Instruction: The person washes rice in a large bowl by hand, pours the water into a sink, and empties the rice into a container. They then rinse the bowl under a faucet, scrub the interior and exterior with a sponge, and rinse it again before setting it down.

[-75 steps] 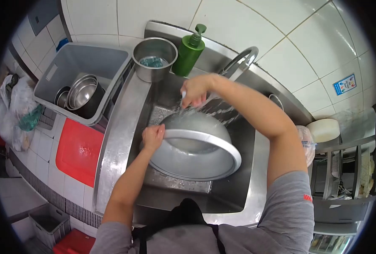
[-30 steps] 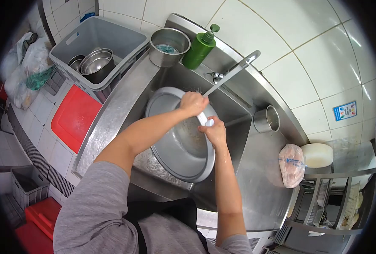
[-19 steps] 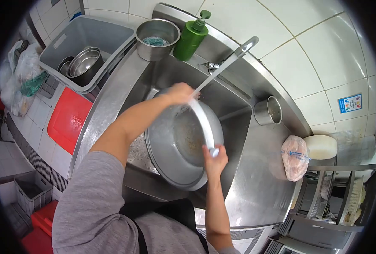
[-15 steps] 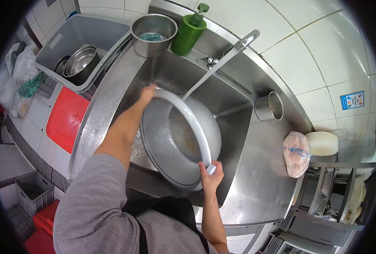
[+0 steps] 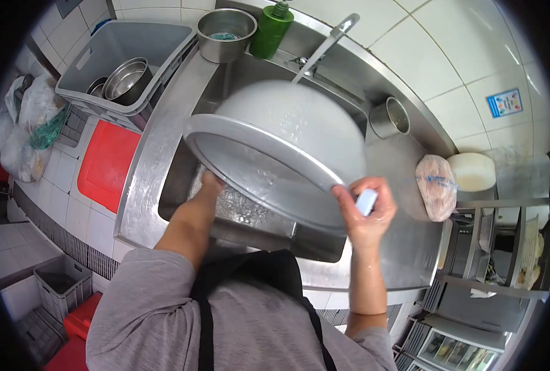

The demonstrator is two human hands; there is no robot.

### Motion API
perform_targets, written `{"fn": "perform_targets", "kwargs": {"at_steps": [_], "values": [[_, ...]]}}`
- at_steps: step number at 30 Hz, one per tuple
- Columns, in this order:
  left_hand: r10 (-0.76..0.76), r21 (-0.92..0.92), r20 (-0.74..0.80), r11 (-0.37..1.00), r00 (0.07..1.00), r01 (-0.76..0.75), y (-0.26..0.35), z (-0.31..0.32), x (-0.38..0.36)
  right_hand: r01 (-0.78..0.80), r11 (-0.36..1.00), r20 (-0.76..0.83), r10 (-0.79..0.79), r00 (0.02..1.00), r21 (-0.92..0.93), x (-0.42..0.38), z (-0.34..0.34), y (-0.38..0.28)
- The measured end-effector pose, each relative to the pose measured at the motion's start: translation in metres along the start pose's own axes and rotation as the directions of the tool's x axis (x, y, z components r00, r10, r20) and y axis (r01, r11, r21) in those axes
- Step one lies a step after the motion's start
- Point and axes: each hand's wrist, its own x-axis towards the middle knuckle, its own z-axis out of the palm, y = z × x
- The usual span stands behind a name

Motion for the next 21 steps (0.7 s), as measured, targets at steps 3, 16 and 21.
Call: {"fn": "perform_targets", "kwargs": {"at_steps": [3,16,21], "values": [[-0.062,0.025,0.007,0.998,0.998,0.062,-0.037,0.030,-0.033,0.240,0.970,0.032,-0.242,0.970,0.040,0.000,-0.028,-0.040],[0.216,-0.180,0.587,0.974,0.780,-0.134,0.014,0.086,-0.088,0.782,0.611,0.010,-0.789,0.615,0.128,-0.033,-0.119,-0.057],[0.353,-0.328,0.742,0.933,0.570,-0.152,-0.019,0.137,-0.129,0.682,0.725,-0.153,-0.667,0.729,0.094,-0.048,-0.141,-0.021]]}}
